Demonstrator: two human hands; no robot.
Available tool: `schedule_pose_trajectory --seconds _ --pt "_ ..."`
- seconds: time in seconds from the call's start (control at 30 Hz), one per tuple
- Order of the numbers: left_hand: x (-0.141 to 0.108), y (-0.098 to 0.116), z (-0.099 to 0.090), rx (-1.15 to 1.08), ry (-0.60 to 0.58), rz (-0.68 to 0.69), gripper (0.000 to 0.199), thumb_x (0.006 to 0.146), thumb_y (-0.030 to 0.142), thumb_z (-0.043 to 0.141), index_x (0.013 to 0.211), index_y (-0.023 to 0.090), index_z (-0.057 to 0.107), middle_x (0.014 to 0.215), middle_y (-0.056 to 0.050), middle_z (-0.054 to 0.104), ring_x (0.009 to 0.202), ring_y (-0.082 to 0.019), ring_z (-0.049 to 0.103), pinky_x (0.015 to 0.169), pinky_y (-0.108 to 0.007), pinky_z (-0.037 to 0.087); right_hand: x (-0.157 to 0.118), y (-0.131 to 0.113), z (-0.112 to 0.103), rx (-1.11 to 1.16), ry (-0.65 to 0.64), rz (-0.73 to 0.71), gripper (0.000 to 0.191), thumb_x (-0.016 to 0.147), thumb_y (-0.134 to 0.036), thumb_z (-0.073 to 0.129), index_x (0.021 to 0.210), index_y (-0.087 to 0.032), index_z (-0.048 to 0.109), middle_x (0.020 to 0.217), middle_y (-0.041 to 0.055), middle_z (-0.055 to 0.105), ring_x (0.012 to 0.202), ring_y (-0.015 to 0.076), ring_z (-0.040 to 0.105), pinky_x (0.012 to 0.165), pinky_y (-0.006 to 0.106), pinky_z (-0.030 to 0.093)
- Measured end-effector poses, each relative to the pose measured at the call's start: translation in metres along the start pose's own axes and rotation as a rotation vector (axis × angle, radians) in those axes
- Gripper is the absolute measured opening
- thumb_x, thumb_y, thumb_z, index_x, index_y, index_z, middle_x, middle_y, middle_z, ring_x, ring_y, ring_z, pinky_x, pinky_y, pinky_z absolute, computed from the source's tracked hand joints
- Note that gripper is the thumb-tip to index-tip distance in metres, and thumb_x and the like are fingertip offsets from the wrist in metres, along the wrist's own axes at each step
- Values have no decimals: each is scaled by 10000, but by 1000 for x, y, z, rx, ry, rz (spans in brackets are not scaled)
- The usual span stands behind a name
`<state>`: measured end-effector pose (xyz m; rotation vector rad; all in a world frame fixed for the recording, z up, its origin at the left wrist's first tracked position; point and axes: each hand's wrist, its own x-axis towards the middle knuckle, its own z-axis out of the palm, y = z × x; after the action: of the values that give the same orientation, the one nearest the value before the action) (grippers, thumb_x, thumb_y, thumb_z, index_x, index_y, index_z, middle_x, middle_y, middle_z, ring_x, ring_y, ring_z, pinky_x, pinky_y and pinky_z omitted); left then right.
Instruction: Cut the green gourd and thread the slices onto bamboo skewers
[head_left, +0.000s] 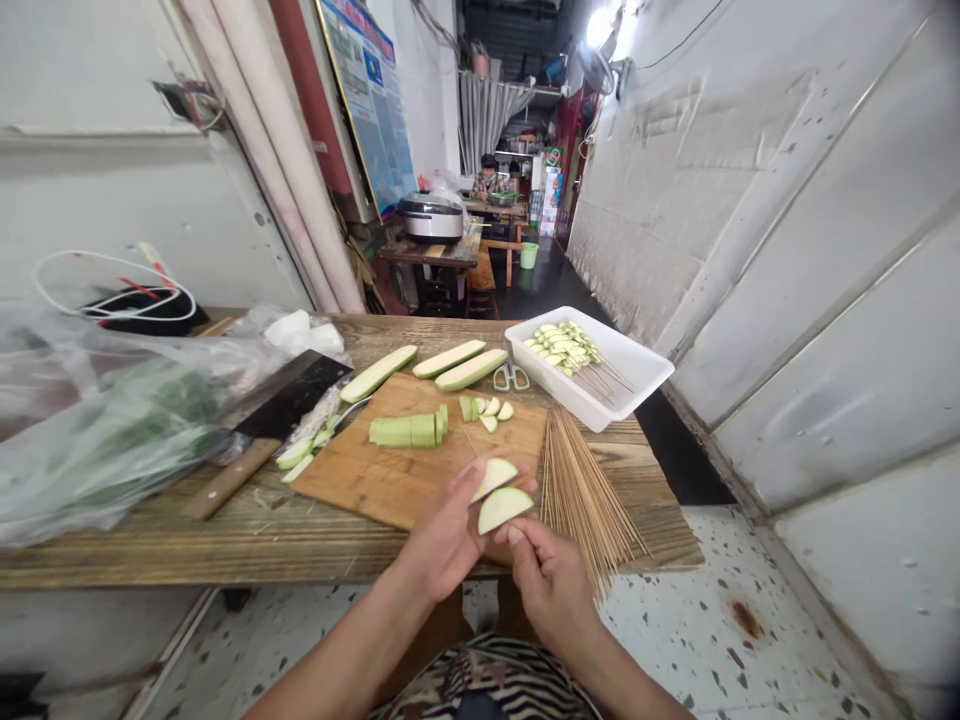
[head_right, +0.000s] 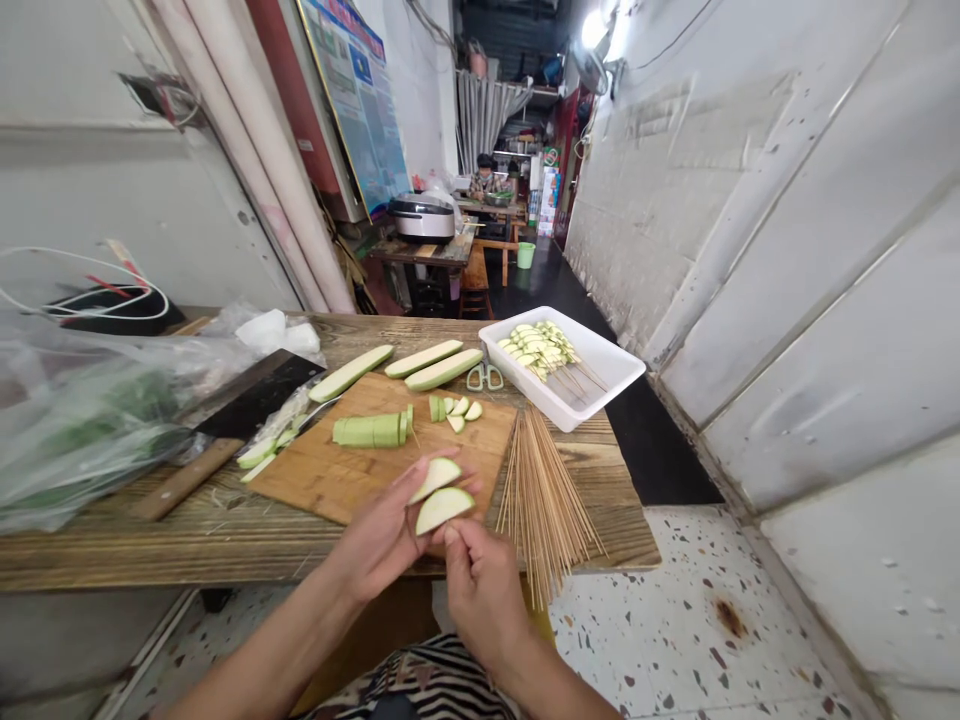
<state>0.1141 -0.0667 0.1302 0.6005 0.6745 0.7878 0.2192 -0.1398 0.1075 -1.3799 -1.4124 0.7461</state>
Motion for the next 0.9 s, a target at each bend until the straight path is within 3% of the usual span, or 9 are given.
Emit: schedule_pose_trajectory --seconds 0.07,0.13,0.2,0.27,0.33,0.43,0.53,0.77,0.9 --pt "6 4 -10 53 21 51 477 815 454 500 1237 235 464 1143 -119 612 987 -245 608 746 -362 516 2 9 -6 1 15 35 274 897 -291 401 761 -149 591 514 -49 386 452 102 357 435 196 291" --pt "17 14 -28 228 167 238 519 770 434 574 1243 250 464 1199 -100 586 1034 -227 583 849 -365 472 3 21 -14 7 57 81 268 895 -314 414 786 -147 593 507 -57 346 445 101 336 415 194 271" --pt "33 28 -53 540 356 449 504 685 371 676 1143 198 558 1190 -106 592 1081 -236 551 938 -357 404 4 32 -22 25 104 116 278 895 -340 418 785 -148 587 507 -63 309 439 98 299 398 194 244" --pt "52 45 -78 928 368 528 458 667 385 671 1072 180 613 1162 -113 610 1124 -268 517 996 -389 340 4 40 -28 52 129 141 293 896 -360 417 777 -149 581 510 -67 278 435 94 263 391 196 222" --pt "70 61 -99 1341 338 602 560 674 401 644 1189 205 543 1307 -103 507 1236 -279 407 1055 -410 249 4 44 -31 64 135 157 302 896 -369 415 778 -147 583 509 -69 269 432 93 253 393 198 215" --pt "93 74 -113 1753 269 571 745 677 435 611 1316 119 395 1393 -169 386 1290 -300 324 1065 -423 214 5 47 -31 31 108 164 303 898 -359 407 788 -150 597 506 -64 302 429 97 280 402 201 227" --pt "108 78 -111 1966 191 459 750 695 440 568 1322 80 370 1390 -200 375 1288 -311 325 1049 -430 228 8 48 -29 -16 84 147 298 903 -336 391 787 -161 602 529 -42 390 447 107 341 422 199 263" --pt "123 79 -106 2106 183 264 663 718 353 501 1334 149 365 1336 -169 463 1219 -321 422 1022 -487 212 11 46 -28 -21 44 128 280 906 -272 391 774 -159 610 557 -25 463 480 108 402 434 190 280" --pt "128 82 -105 2098 155 268 627 710 319 518 1308 164 408 1313 -155 492 1196 -322 445 1016 -471 235 10 43 -27 -12 54 111 261 905 -247 403 771 -156 608 548 -31 446 473 98 388 422 183 277"
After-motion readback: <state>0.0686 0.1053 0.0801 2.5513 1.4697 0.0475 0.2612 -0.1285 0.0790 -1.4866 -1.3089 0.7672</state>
